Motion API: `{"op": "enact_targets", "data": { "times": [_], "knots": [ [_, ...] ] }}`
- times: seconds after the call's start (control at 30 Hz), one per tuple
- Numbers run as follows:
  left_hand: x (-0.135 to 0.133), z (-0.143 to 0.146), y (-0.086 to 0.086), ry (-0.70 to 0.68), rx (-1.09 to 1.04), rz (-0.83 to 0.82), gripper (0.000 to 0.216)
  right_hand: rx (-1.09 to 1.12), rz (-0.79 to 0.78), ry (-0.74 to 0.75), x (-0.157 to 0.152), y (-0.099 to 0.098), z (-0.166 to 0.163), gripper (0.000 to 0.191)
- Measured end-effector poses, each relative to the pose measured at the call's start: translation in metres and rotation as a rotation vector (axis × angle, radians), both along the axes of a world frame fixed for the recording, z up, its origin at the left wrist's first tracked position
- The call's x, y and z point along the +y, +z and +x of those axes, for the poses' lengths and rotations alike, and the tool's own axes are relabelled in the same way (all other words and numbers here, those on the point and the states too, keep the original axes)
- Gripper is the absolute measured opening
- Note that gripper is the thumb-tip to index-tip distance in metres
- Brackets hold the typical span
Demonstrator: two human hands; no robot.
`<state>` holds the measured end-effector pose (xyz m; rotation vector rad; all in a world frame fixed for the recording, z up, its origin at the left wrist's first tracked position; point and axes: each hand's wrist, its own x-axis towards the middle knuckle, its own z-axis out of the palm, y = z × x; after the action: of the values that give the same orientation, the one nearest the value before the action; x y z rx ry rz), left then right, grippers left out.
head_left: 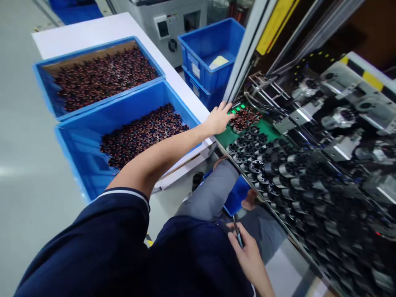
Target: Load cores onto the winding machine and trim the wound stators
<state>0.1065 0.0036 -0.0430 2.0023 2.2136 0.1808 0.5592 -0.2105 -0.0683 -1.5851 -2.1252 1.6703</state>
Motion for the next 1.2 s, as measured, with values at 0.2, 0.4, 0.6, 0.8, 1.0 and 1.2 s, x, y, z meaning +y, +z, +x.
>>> {"op": "enact_targets", "data": {
  "times": [0.2, 0.4, 0.6, 0.8, 1.0, 1.2],
  "knots": [
    [0.024, -0.011, -0.018, -0.050, 0.000, 0.062, 0.034, -0.053, -0.031, -0.108, -0.013, -0.009, 0.041, 0.083],
    [-0.044, 0.006, 0.005, 0.002, -0.384, 0.441, 0.046, 0.099, 0.009, -0.146, -0.008, -0.006, 0.030, 0.057],
    [-0.165, 0.137, 0.060, -0.244, -0.866, 0.484, 0.040, 0.533, 0.256, -0.381, 0.020, 0.039, -0.018, 0.018],
    [-0.209, 0.199, 0.060, -0.226, -0.933, 0.465, 0.025, 0.704, 0.323, -0.419, 0.042, 0.077, -0.045, 0.024],
    [-0.212, 0.195, 0.061, -0.289, -0.852, 0.384, 0.026, 0.756, 0.288, -0.458, 0.034, 0.070, -0.045, 0.018],
    [-0.217, 0.205, 0.060, -0.292, -0.806, 0.352, 0.023, 0.812, 0.393, -0.416, 0.023, 0.064, -0.040, 0.020]
  ]
}}
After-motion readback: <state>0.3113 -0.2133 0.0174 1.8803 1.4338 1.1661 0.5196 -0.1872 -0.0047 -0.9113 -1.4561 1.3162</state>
